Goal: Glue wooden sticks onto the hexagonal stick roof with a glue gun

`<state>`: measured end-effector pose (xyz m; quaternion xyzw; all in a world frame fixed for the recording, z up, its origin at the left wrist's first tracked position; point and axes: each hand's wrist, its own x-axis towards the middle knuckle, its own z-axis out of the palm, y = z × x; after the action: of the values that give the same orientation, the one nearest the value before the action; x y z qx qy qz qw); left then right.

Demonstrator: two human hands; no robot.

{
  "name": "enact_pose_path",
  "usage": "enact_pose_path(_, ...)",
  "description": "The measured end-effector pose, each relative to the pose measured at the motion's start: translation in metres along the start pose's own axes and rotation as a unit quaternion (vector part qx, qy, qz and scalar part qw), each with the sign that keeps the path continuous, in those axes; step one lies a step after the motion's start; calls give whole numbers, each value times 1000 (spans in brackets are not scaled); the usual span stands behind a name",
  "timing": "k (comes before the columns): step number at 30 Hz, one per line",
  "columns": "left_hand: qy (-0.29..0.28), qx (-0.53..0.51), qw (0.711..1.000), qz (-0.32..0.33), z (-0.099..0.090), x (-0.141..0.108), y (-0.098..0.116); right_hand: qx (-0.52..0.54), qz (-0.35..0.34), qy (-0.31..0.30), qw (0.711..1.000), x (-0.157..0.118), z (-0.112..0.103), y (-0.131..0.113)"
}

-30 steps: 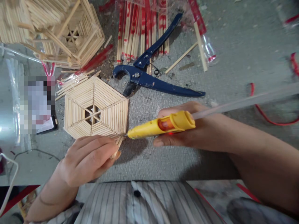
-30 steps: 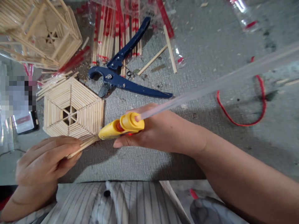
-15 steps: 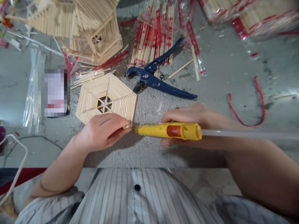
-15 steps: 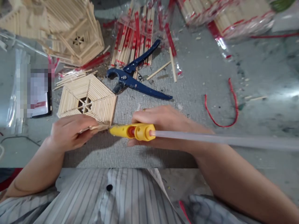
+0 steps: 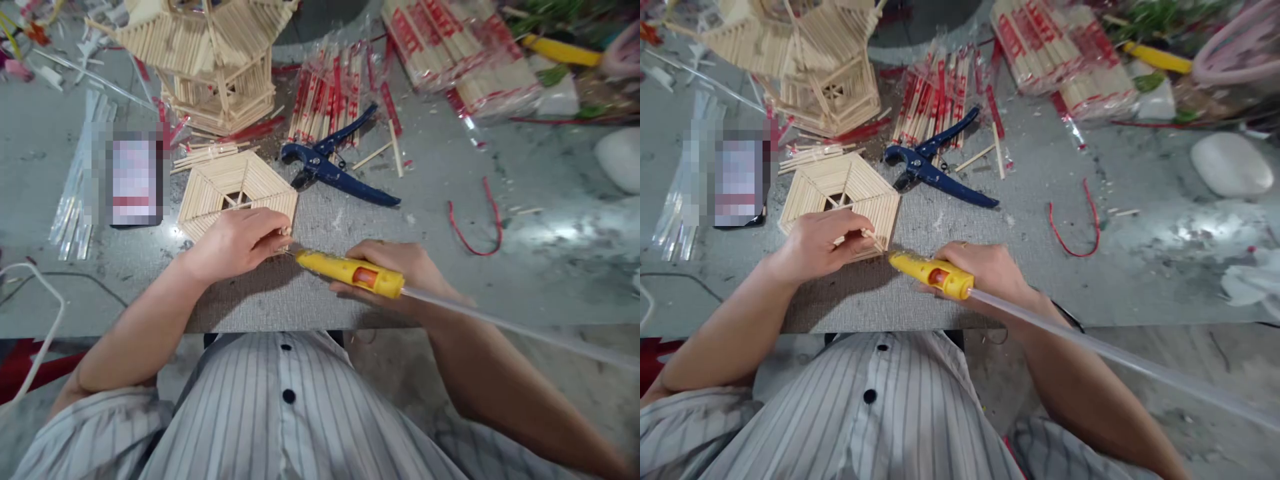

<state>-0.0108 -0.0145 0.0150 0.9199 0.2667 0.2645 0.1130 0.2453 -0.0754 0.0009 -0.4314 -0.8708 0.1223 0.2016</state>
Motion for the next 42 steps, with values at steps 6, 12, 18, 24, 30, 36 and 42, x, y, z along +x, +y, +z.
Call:
enact_pose_path(6,8,-9,1000,5,1,0,2,30,48,-22,998,-3,4,-5)
enact_pose_path(12,34,-14,999,25,3,0,2,33,63,-16,997,-5,7,-5)
enact_pose_path(18,42,-16,999,25,2,0,3,10,46,-4,999,-6,14,-2)
enact_pose_path(24,42,-27,999,19,4,0,2,0,27,22,999,-7,15,-4)
enact_pose_path(30,35,-26,999,11,4,0,1,-1,28,25,999,-7,15,-6)
enact_pose_path(36,33,-25,999,17,4,0,-1,-3,36,28,999,-8,17,-5)
enact_pose_path(42,41,-6,999,24,5,1,-2,1,60,18,998,-11,19,-4)
